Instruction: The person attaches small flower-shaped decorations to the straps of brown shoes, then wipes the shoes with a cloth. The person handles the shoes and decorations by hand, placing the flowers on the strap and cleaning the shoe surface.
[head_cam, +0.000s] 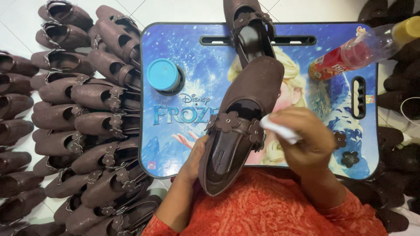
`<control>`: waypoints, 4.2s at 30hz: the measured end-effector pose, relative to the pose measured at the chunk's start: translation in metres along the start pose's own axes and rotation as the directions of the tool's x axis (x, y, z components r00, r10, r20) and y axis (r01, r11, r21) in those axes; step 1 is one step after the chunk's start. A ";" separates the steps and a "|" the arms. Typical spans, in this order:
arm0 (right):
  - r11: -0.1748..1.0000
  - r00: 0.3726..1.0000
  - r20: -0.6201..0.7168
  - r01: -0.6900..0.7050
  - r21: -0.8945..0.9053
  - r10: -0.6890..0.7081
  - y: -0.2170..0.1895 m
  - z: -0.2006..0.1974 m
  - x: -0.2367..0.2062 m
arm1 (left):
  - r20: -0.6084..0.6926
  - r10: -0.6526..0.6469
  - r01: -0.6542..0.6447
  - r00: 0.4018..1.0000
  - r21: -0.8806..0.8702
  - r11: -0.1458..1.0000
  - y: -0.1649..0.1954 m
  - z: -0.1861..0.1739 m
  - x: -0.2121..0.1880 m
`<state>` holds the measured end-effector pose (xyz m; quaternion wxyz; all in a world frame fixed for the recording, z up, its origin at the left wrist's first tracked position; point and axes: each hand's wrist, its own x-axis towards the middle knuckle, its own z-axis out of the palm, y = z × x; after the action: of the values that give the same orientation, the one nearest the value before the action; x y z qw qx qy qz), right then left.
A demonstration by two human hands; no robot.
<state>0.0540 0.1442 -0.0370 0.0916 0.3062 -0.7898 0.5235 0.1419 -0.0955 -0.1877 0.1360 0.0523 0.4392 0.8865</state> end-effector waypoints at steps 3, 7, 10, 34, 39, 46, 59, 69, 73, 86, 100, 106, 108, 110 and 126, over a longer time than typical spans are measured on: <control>0.998 0.953 0.298 -0.030 -0.058 0.046 -0.029 -0.020 0.021 | -0.011 -0.011 0.011 1.000 0.028 1.000 0.003 0.002 0.002; 0.933 0.891 0.314 -0.358 0.038 0.329 -0.038 -0.044 0.016 | -0.035 -0.027 0.028 0.999 0.039 0.999 0.010 0.002 -0.001; 0.791 0.835 0.038 -0.534 0.300 0.549 -0.009 -0.049 -0.006 | 0.017 -0.077 0.075 0.997 0.096 0.993 0.027 -0.012 -0.004; 0.706 0.888 -0.398 -0.129 -0.697 -0.230 0.044 -0.147 0.105 | -0.509 -0.280 0.579 0.814 0.751 0.317 0.154 -0.042 0.087; 0.626 0.936 -0.283 -0.093 -0.774 -0.211 0.055 -0.144 0.104 | -0.486 0.044 0.475 0.873 0.868 0.145 0.168 -0.012 0.094; 0.428 0.949 -0.028 0.116 -0.896 -0.315 0.085 -0.145 0.087 | -0.323 0.524 0.263 0.788 0.946 0.189 0.150 0.050 0.067; 0.825 0.551 -0.667 -0.073 0.561 0.503 0.192 -0.188 -0.008 | -0.485 0.212 0.495 0.848 0.869 0.008 0.109 0.098 0.063; 0.605 0.530 -0.486 -0.068 0.793 0.695 0.180 -0.153 -0.027 | -0.521 0.002 0.503 0.854 0.825 0.256 0.100 0.094 0.064; 0.948 0.552 -0.775 -0.247 0.200 0.307 0.162 -0.150 -0.021 | -0.497 -0.035 0.455 0.867 0.761 0.463 0.095 0.080 0.062; 0.686 0.940 -0.243 -0.013 -0.728 -0.240 0.071 -0.104 0.001 | -0.414 -0.154 0.363 0.897 0.493 0.791 0.087 0.049 0.065; 0.957 0.951 0.290 0.179 -0.227 -0.109 0.039 0.046 -0.004 | -0.403 -0.134 0.333 0.905 0.478 0.813 0.088 0.039 0.066; 0.978 0.963 0.267 0.097 -0.184 -0.046 0.025 0.042 0.004 | -0.411 -0.123 0.351 0.903 0.540 0.765 0.094 0.036 0.066; 0.976 0.971 0.232 0.100 -0.194 -0.053 0.024 0.046 0.007 | -0.406 -0.121 0.348 0.906 0.549 0.760 0.095 0.037 0.066; 0.971 0.965 0.253 0.126 -0.201 -0.072 0.027 0.050 0.006 | -0.437 -0.115 0.370 0.892 0.559 0.742 0.095 0.040 0.066; 0.240 0.660 0.292 -0.593 0.769 0.692 0.097 -0.010 -0.030 | -0.218 0.533 0.164 0.817 0.975 0.147 0.101 0.088 0.064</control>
<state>0.0203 0.1907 -0.1210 -0.2407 -0.0685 -0.4992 0.8296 0.0792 -0.0678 -0.0552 -0.1727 -0.0603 0.9079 0.3773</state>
